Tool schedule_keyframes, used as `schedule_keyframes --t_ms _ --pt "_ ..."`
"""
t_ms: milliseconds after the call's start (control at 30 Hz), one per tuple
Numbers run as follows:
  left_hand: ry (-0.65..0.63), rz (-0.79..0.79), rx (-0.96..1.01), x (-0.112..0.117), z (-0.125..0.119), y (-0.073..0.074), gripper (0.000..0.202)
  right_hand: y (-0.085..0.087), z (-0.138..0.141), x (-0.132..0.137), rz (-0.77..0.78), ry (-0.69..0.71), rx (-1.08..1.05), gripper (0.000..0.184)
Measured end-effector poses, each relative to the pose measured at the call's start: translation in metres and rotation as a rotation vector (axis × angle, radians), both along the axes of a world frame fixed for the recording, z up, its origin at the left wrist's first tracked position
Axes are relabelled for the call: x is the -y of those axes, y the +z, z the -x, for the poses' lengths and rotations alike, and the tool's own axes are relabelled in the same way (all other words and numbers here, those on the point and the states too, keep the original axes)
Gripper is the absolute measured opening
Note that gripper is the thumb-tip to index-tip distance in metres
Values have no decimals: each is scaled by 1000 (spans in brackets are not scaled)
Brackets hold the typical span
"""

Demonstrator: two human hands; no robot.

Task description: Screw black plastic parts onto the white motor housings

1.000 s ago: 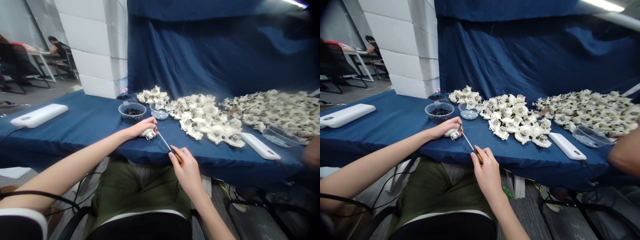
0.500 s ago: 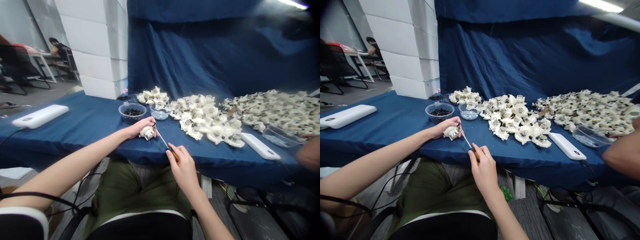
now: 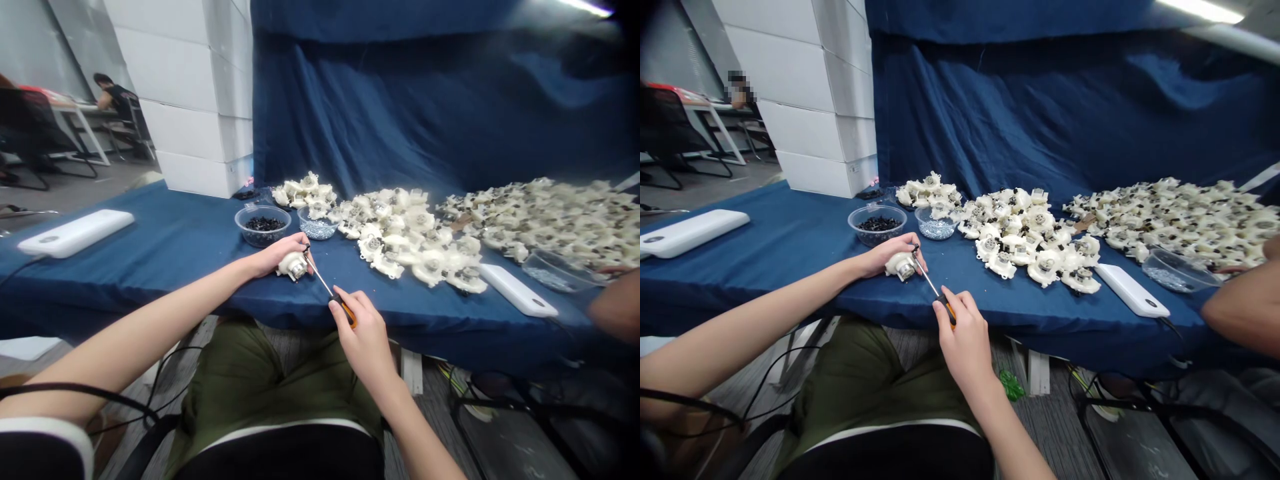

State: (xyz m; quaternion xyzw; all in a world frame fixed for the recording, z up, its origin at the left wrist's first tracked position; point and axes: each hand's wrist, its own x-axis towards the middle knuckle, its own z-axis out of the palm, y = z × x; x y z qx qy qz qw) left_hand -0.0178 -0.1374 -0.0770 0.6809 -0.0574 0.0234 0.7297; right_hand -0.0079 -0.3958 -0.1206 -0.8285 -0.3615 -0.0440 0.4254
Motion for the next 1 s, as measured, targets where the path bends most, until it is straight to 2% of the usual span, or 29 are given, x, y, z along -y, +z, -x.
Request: schedule_keyframes --t_ms 367,533,600,700,767,867,933,1000 --pt "-9 -22 17 -2 -2 -3 20 0 0 -1 -20 -3 -13 43" --pt "-5 -92 33 -2 4 1 24 2 -8 2 -71 21 -177 34" --pt "24 -171 36 1 12 5 24 3 -10 6 -60 10 -205 30" --pt "107 -377 36 9 26 10 30 2 -8 13 -8 -7 -58 24" --pt "143 -502 51 14 34 10 35 1 -4 16 80 -66 129 30" --pt "139 -581 79 17 40 8 39 -2 -2 20 221 -165 365 43" --pt "120 -598 85 15 40 7 40 -1 -4 21 244 -134 410 47" --pt "100 -625 84 13 39 8 41 3 -8 21 189 -28 324 46"
